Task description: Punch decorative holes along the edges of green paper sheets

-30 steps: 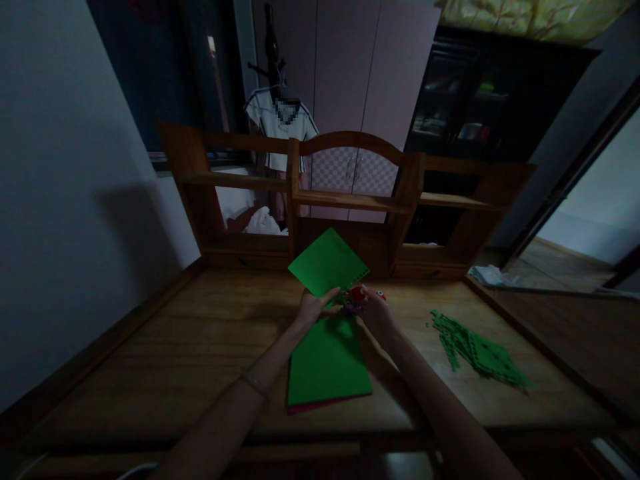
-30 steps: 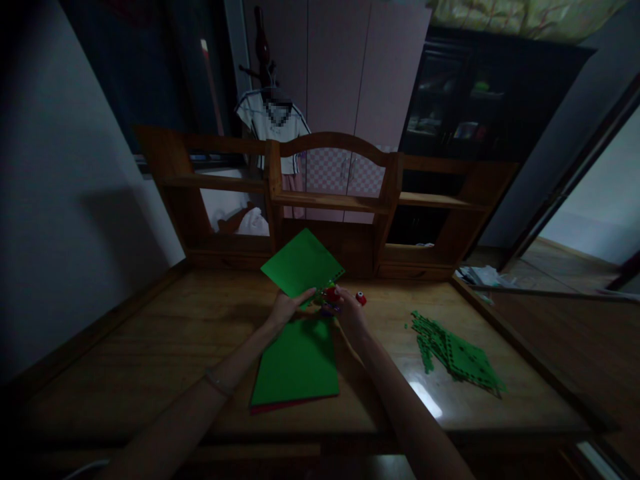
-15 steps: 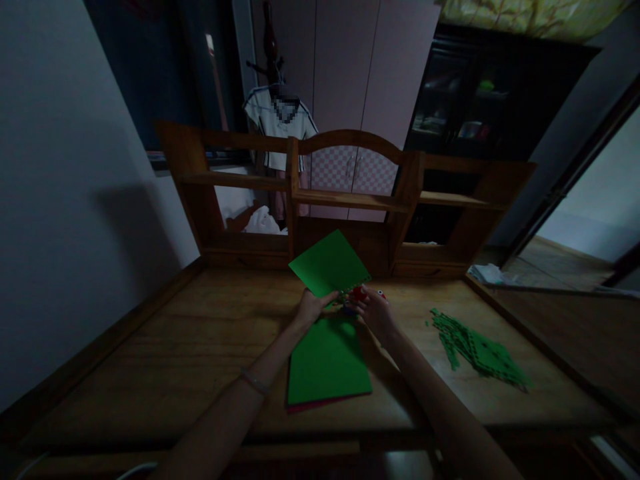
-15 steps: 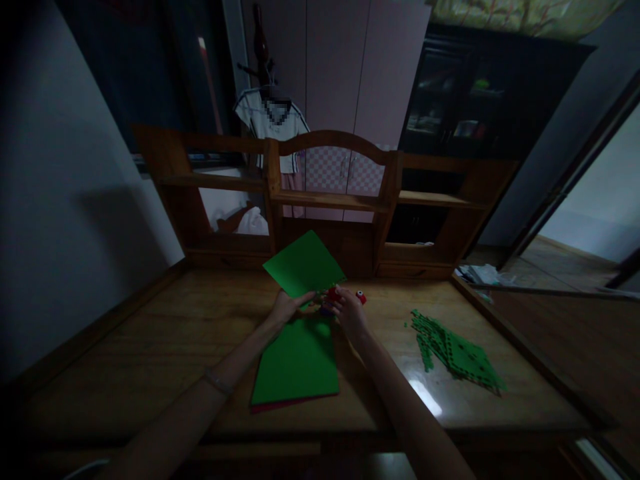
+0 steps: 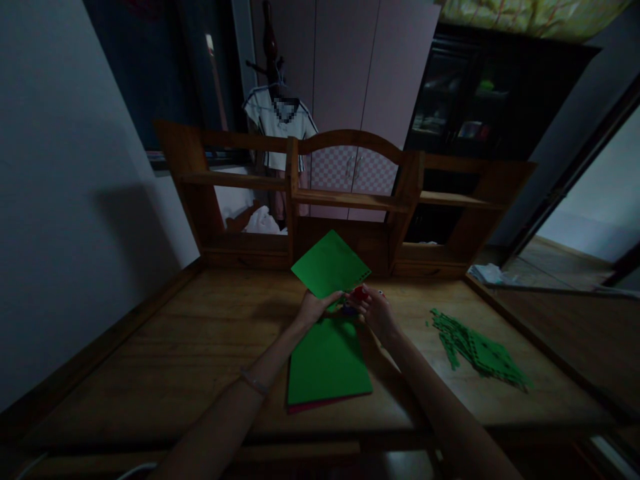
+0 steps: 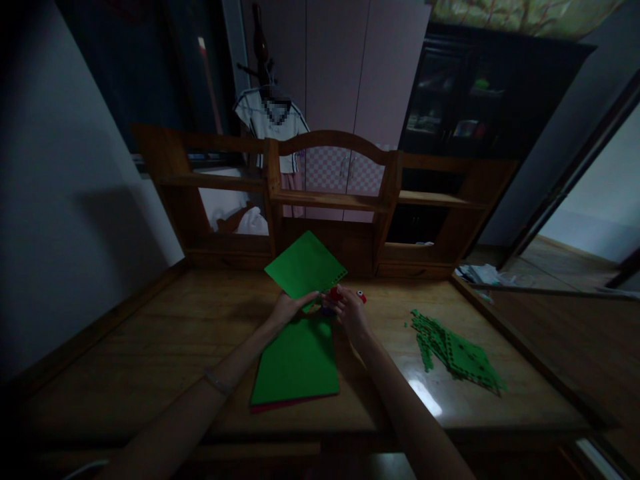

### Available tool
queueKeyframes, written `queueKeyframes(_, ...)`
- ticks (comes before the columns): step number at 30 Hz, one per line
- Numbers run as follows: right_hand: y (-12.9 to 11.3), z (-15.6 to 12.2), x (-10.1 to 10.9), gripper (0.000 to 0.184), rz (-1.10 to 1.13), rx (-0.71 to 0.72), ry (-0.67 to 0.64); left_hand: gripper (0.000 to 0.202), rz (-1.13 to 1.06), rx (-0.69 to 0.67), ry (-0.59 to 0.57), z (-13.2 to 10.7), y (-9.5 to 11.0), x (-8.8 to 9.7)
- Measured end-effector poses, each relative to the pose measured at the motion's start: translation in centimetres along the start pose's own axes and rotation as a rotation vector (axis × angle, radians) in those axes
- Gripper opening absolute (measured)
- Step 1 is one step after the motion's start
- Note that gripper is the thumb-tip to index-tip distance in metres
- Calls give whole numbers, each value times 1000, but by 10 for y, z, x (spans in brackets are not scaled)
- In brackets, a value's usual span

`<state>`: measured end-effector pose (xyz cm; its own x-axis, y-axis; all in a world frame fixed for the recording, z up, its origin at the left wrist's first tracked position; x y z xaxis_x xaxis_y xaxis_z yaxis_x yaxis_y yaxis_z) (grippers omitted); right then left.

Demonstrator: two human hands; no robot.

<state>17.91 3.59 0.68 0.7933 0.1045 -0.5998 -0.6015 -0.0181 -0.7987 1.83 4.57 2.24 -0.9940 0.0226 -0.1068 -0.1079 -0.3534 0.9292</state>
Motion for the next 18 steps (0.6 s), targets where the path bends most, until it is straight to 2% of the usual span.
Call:
queueKeyframes(4, -1, 1, 1, 18, -15, -5, 1, 37, 13, 22, 33, 1, -1, 1)
queueKeyframes(10, -5, -2, -1, 17, -32, -4, 10, 37, 1, 130, 105, -2, 2, 2)
queueKeyframes(18, -5, -3, -1, 16, -47, 7, -1, 33, 17, 184, 98, -3, -1, 4)
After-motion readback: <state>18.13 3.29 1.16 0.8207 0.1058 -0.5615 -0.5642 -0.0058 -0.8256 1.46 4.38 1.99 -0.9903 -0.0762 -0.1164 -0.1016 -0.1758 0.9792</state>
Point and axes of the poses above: each hand's wrist, its own z-axis towards the middle knuckle, its own x-axis out of the back of the hand, y = z × x, the point moved 6 cm from there along z, towards the middle knuckle, and after that the axes turned 1 degree about y, right-handed, at the moved point
